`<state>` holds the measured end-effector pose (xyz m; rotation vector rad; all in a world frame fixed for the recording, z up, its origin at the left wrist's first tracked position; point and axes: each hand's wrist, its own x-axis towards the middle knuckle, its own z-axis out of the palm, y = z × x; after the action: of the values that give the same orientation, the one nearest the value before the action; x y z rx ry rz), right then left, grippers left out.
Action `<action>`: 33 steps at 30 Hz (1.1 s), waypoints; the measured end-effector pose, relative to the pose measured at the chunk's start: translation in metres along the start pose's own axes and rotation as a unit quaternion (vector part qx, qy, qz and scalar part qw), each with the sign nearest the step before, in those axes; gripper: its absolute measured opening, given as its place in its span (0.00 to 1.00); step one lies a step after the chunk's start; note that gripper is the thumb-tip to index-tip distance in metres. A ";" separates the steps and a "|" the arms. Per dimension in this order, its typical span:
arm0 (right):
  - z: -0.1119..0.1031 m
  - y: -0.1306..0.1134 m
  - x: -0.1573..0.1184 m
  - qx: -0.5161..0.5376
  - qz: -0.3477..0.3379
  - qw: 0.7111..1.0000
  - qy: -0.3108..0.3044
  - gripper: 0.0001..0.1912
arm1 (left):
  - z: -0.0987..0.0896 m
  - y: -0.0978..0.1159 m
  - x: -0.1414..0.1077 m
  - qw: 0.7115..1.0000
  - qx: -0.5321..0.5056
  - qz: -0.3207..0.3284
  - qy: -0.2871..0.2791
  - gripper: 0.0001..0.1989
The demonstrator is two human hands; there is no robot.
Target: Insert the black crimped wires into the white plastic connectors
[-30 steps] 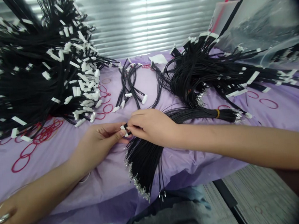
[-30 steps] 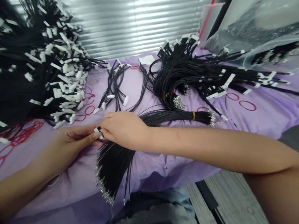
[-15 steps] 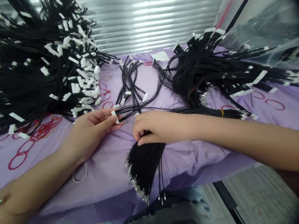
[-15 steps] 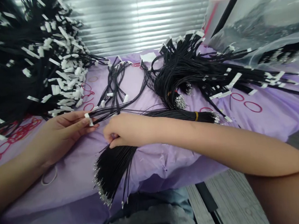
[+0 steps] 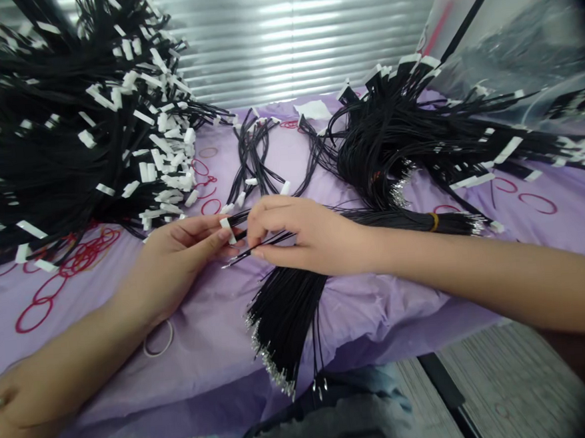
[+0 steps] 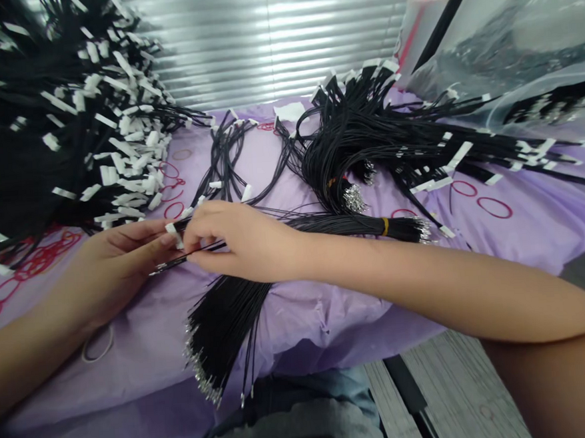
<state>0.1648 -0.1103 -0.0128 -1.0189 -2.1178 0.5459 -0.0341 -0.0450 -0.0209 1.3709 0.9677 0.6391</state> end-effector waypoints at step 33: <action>-0.003 0.000 0.001 -0.030 0.142 0.988 0.060 0.07 | 0.005 0.000 -0.002 0.995 -0.076 -0.011 -0.060 0.05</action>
<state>0.1668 -0.1093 -0.0109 -1.3660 -1.9053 0.5453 -0.0306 -0.0489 -0.0210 1.2481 0.8212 0.5948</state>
